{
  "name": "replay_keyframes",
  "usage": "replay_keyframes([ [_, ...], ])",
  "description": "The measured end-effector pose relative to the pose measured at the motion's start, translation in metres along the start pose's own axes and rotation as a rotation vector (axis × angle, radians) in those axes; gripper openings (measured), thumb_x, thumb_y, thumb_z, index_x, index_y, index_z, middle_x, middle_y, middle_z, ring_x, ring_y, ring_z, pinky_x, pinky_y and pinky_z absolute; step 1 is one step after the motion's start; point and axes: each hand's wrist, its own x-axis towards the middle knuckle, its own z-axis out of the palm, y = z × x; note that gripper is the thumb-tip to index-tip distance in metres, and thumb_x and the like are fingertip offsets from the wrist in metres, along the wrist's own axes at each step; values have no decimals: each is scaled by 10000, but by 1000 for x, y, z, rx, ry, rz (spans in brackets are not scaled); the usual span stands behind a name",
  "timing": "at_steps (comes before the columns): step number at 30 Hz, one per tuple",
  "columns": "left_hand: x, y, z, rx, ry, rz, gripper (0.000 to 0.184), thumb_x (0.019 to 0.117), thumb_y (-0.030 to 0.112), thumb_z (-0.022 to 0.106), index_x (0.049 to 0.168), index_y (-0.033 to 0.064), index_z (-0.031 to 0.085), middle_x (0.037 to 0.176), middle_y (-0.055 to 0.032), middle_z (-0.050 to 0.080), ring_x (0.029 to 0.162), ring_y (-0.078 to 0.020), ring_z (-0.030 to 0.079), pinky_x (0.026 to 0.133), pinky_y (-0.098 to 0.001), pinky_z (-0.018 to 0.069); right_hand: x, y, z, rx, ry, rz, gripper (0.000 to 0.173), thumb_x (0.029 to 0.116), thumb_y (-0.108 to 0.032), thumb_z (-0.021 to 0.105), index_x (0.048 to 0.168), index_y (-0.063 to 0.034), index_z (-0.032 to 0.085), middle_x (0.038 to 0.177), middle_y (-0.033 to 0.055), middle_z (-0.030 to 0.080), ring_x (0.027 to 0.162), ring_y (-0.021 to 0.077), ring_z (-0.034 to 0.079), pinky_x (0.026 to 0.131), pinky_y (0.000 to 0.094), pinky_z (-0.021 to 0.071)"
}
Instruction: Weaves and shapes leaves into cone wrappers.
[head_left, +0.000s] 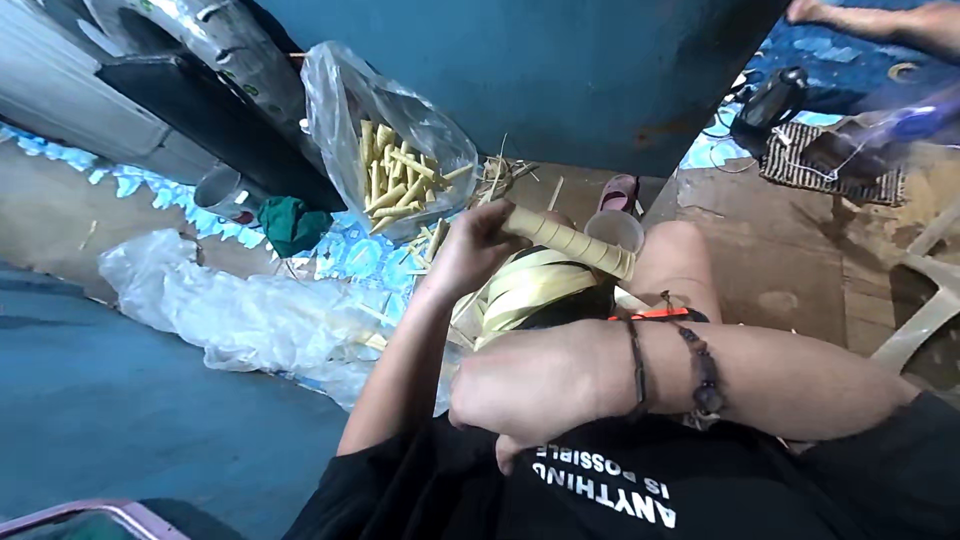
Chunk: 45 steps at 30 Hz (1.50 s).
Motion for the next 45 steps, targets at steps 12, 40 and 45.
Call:
replay_keyframes([
  [12,25,-5,11,-48,-72,66,169,883,44,760,1024,28,668,849,-27,688,749,-76,658,709,-267,565,36,-7,44,-154,42,128,134,971,101,524,1012,100,652,974,237,664,910,391,683,718,519,561],
  [40,4,-22,8,-197,46,7,198,892,-4,719,1077,1,646,918,-53,711,814,-105,692,773,-311,601,-113,91,21,-158,1120,317,372,913,-372,734,1193,-127,736,1275,90,645,1120,187,647,931,379,576],
  [45,0,-27,22,-476,-35,-39,243,884,-62,691,1096,28,614,914,-33,726,809,-105,711,770,-298,615,-117,122,99,-261,1248,396,289,1013,-162,640,1291,-142,716,1207,149,672,1046,222,675,885,372,575],
])
